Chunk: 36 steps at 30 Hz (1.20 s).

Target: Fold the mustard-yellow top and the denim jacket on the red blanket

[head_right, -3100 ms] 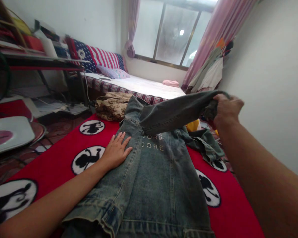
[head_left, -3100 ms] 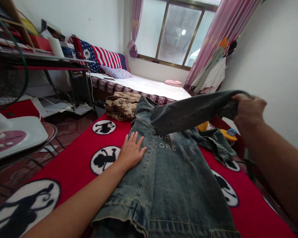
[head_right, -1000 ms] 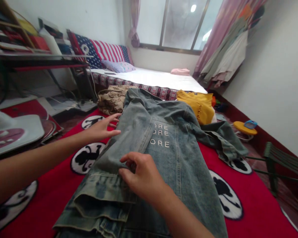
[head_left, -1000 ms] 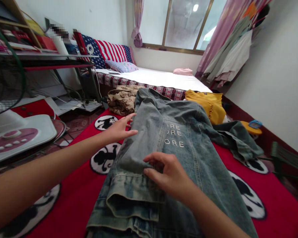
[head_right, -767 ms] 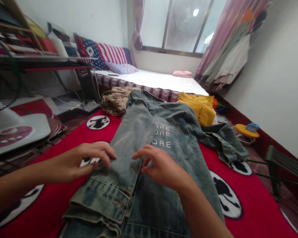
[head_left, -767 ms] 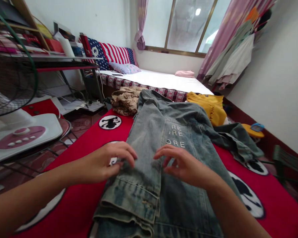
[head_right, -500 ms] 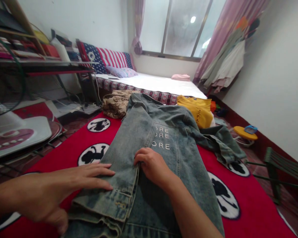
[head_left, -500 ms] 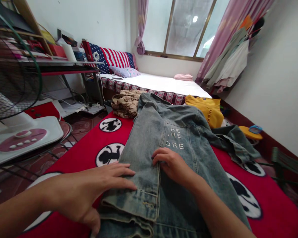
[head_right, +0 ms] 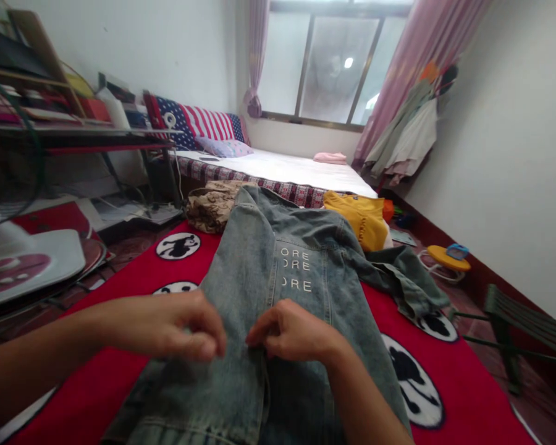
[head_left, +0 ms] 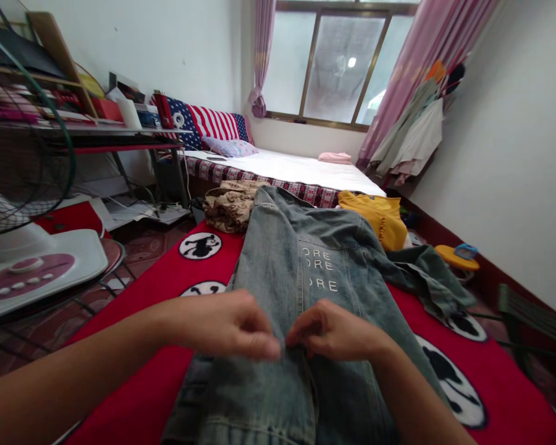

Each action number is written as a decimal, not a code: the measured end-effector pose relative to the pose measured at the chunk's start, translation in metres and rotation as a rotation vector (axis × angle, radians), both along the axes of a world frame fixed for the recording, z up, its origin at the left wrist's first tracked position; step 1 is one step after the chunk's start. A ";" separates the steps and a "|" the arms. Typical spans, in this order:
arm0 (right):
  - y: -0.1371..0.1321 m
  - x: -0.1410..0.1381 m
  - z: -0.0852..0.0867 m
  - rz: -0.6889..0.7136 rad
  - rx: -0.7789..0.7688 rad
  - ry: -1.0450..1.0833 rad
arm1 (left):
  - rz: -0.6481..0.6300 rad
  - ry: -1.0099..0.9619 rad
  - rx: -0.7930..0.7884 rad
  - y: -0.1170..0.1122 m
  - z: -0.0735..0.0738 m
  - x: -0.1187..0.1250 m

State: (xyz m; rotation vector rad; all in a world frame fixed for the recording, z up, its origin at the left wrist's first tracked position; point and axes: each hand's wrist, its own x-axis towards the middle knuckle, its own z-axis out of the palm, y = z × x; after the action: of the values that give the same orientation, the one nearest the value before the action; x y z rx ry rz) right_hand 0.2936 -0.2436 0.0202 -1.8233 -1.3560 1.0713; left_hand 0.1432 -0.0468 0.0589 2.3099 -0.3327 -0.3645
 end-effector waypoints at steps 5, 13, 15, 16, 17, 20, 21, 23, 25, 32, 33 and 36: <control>0.009 -0.014 -0.014 -0.034 0.126 -0.176 | 0.587 -0.482 0.422 0.009 -0.041 0.088; 0.016 -0.030 -0.019 0.006 0.187 -0.389 | 0.993 -0.503 0.431 0.082 -0.056 0.172; 0.019 -0.034 -0.019 -0.016 0.212 -0.377 | 0.920 -0.611 0.379 0.092 -0.045 0.185; 0.020 -0.037 -0.020 -0.039 0.235 -0.369 | 0.872 -0.695 0.326 0.096 -0.040 0.191; 0.021 -0.040 -0.020 -0.064 0.260 -0.357 | 0.819 -0.781 0.263 0.099 -0.035 0.196; 0.025 -0.051 -0.024 -0.134 0.282 -0.347 | 0.702 -0.834 0.243 0.102 -0.030 0.206; 0.026 -0.054 -0.026 -0.144 0.266 -0.365 | 0.711 -0.774 0.318 0.100 -0.030 0.206; 0.027 -0.059 -0.029 -0.145 0.221 -0.420 | 0.769 -0.655 0.481 0.089 -0.031 0.202; 0.028 -0.061 -0.032 -0.144 0.203 -0.453 | 0.801 -0.665 0.589 0.071 -0.033 0.192; 0.034 -0.056 -0.044 -0.294 0.452 -0.273 | 0.700 -0.467 0.584 0.021 -0.080 0.151; 0.035 -0.054 -0.043 -0.326 0.498 -0.238 | 0.702 -0.438 0.582 0.022 -0.090 0.147; 0.030 -0.040 -0.036 -0.462 0.609 -0.187 | 0.707 -0.463 0.641 0.026 -0.113 0.142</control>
State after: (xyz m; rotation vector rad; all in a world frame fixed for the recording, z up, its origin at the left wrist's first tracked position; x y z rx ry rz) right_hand 0.2541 -0.2133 -0.0154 -1.6627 -1.1131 0.2132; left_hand 0.2854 -0.0205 -0.0538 2.9232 0.4580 0.4963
